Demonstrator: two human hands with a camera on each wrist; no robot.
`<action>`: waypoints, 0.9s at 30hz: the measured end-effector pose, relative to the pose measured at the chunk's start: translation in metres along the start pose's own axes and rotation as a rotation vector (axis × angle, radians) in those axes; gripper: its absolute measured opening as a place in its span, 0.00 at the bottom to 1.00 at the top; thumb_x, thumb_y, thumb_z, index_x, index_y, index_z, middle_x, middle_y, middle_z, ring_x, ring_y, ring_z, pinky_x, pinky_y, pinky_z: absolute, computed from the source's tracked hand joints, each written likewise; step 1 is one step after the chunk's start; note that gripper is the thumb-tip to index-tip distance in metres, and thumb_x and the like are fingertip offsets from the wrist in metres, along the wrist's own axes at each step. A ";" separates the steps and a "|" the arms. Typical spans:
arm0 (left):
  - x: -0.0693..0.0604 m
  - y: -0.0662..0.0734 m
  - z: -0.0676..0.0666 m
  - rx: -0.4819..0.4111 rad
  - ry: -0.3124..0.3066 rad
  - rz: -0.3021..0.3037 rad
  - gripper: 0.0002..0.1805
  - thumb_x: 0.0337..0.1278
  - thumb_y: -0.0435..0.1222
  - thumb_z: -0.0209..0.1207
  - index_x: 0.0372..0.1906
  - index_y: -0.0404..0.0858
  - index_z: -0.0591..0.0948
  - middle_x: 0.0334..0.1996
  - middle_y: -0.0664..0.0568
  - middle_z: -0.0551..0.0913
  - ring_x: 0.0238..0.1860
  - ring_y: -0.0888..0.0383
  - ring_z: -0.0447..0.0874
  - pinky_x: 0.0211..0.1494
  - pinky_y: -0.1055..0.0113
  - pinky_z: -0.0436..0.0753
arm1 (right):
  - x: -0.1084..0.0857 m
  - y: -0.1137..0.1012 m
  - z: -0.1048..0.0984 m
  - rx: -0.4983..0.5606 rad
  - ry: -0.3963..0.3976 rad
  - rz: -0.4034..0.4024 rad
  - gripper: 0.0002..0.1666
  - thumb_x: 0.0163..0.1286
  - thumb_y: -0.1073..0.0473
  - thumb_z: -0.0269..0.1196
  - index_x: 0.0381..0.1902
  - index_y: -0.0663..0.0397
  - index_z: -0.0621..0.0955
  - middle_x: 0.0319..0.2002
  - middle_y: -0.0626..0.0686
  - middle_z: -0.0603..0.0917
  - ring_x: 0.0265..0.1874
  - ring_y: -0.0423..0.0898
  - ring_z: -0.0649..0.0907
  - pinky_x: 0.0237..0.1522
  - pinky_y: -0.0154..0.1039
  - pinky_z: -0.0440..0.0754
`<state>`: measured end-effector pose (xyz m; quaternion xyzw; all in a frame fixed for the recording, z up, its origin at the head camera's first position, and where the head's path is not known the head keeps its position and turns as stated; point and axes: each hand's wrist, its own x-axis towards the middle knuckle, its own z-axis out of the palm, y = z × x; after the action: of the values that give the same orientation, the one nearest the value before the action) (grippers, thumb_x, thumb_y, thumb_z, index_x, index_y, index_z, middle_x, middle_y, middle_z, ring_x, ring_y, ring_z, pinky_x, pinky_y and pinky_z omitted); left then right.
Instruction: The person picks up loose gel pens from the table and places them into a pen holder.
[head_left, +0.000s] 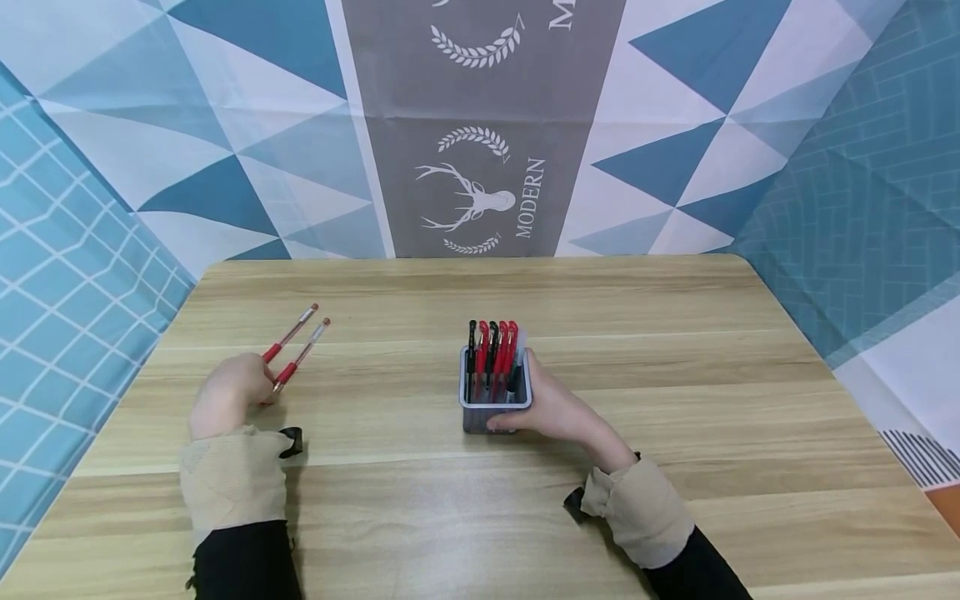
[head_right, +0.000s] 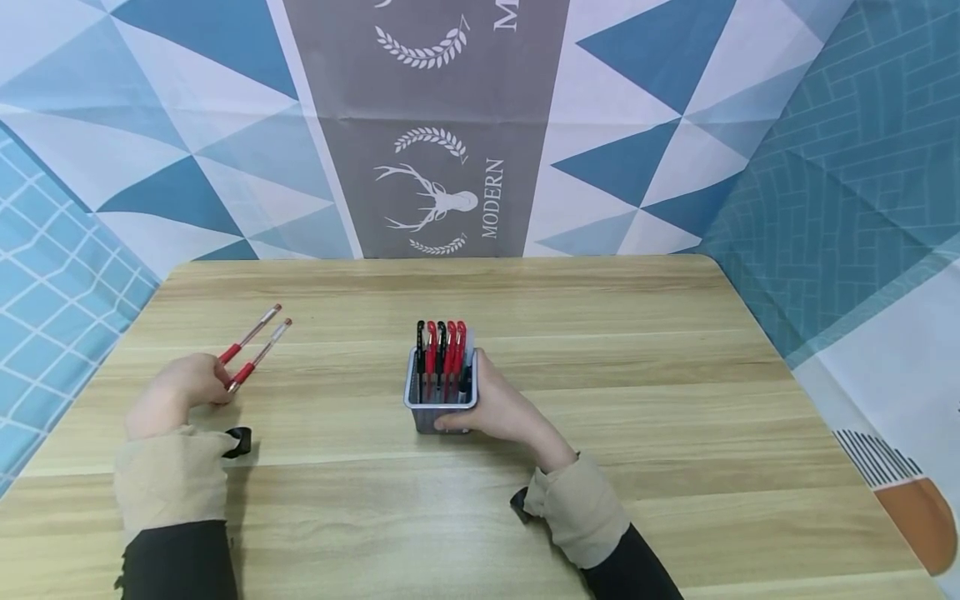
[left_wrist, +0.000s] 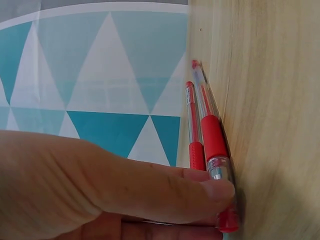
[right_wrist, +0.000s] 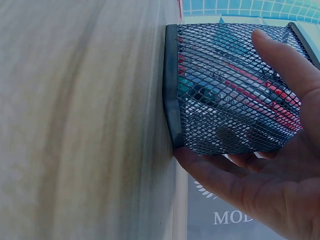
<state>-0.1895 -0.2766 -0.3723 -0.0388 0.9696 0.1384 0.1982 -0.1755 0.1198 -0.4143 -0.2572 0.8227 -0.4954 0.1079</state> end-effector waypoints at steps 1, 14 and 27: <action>0.000 0.000 0.000 -0.003 -0.007 -0.006 0.05 0.35 0.28 0.57 0.24 0.30 0.79 0.20 0.46 0.73 0.23 0.53 0.67 0.23 0.67 0.67 | 0.000 0.000 0.000 0.001 -0.001 0.005 0.60 0.42 0.59 0.75 0.66 0.52 0.51 0.58 0.55 0.70 0.53 0.46 0.73 0.60 0.46 0.68; -0.001 -0.004 0.000 -0.011 -0.013 -0.006 0.05 0.38 0.31 0.57 0.19 0.33 0.76 0.17 0.49 0.69 0.21 0.55 0.66 0.21 0.68 0.66 | 0.000 -0.002 -0.001 -0.005 -0.007 0.039 0.59 0.43 0.59 0.75 0.66 0.51 0.51 0.58 0.54 0.70 0.54 0.46 0.72 0.60 0.44 0.67; -0.012 0.008 -0.015 -0.106 0.235 0.115 0.12 0.50 0.36 0.58 0.31 0.28 0.74 0.25 0.41 0.77 0.26 0.50 0.70 0.24 0.66 0.67 | 0.000 -0.002 -0.001 0.001 -0.008 0.040 0.61 0.42 0.58 0.75 0.67 0.48 0.50 0.59 0.52 0.70 0.55 0.45 0.72 0.61 0.44 0.66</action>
<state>-0.1848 -0.2727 -0.3523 -0.0095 0.9780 0.1953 0.0726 -0.1749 0.1203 -0.4116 -0.2427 0.8270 -0.4924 0.1214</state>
